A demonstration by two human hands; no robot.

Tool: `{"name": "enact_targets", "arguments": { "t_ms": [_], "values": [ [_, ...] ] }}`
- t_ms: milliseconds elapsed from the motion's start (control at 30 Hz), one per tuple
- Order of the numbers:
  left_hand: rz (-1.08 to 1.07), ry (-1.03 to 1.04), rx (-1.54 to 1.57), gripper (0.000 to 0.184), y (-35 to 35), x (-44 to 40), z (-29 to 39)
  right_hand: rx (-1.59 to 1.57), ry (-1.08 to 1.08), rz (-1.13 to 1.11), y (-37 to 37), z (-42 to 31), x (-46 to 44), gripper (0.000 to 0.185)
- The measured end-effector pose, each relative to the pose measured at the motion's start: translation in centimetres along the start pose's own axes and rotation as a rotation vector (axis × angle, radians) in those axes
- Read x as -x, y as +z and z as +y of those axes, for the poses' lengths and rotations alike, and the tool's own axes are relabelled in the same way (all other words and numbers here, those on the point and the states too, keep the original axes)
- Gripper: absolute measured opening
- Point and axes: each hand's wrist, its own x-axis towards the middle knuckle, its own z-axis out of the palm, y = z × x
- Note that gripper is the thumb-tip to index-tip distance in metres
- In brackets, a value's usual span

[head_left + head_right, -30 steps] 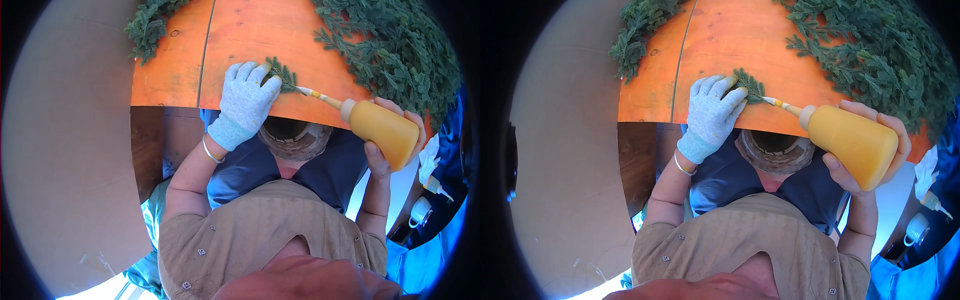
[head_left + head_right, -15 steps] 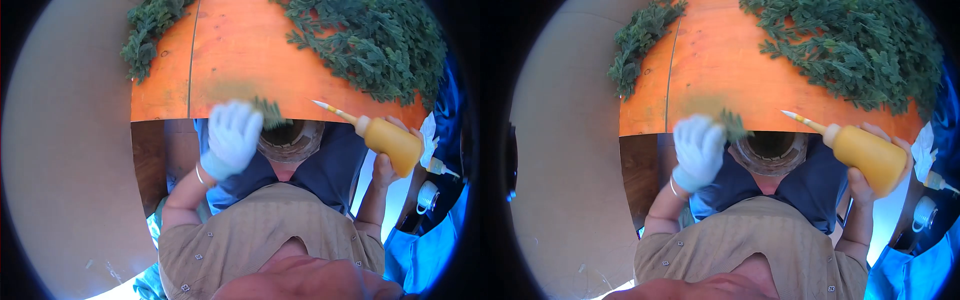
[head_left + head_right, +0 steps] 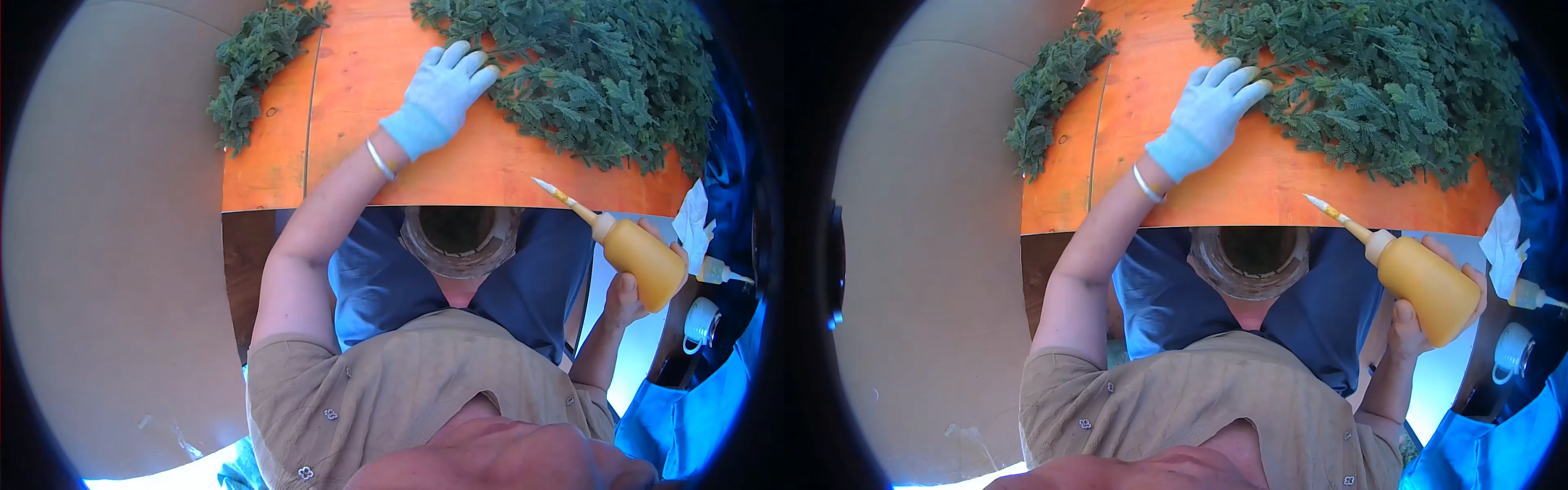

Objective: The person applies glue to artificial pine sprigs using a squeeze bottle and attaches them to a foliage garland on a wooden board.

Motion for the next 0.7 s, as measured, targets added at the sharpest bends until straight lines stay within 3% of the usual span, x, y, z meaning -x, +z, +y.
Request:
{"name": "enact_targets", "arguments": {
  "t_ms": [67, 167, 333, 433, 533, 633, 700],
  "values": [
    [-0.030, 0.022, 0.019, 0.031, 2.3, 0.2, -0.7, 0.022, -0.002, 0.010, -0.4, 0.0, 0.0, 0.083],
    [-0.146, -0.042, -0.047, 0.019, -0.4, -0.6, -0.1, 0.058, -0.005, 0.019, -1.1, 0.5, 0.1, 0.084],
    [-0.129, -0.477, -0.284, 0.014, -9.4, 4.4, 4.7, -0.086, 0.009, 0.046, -0.1, 1.5, -0.2, 0.083],
    [-0.269, -0.806, -0.108, 0.016, -9.3, 8.7, 7.3, -0.281, 0.081, 0.033, 2.1, 1.8, 0.0, 0.080],
    [-0.083, -0.796, 0.019, 0.024, -8.1, 10.1, 9.7, -0.442, 0.156, -0.009, 4.2, 2.1, -0.3, 0.079],
    [-0.074, -0.955, 0.495, 0.032, -10.2, 10.1, 10.4, -0.485, 0.176, -0.054, 5.2, 1.5, -0.7, 0.079],
    [-0.049, -0.840, 0.394, 0.033, -11.4, 11.1, 9.2, -0.501, 0.167, -0.069, 5.6, 1.1, -1.0, 0.079]
  ]
}}
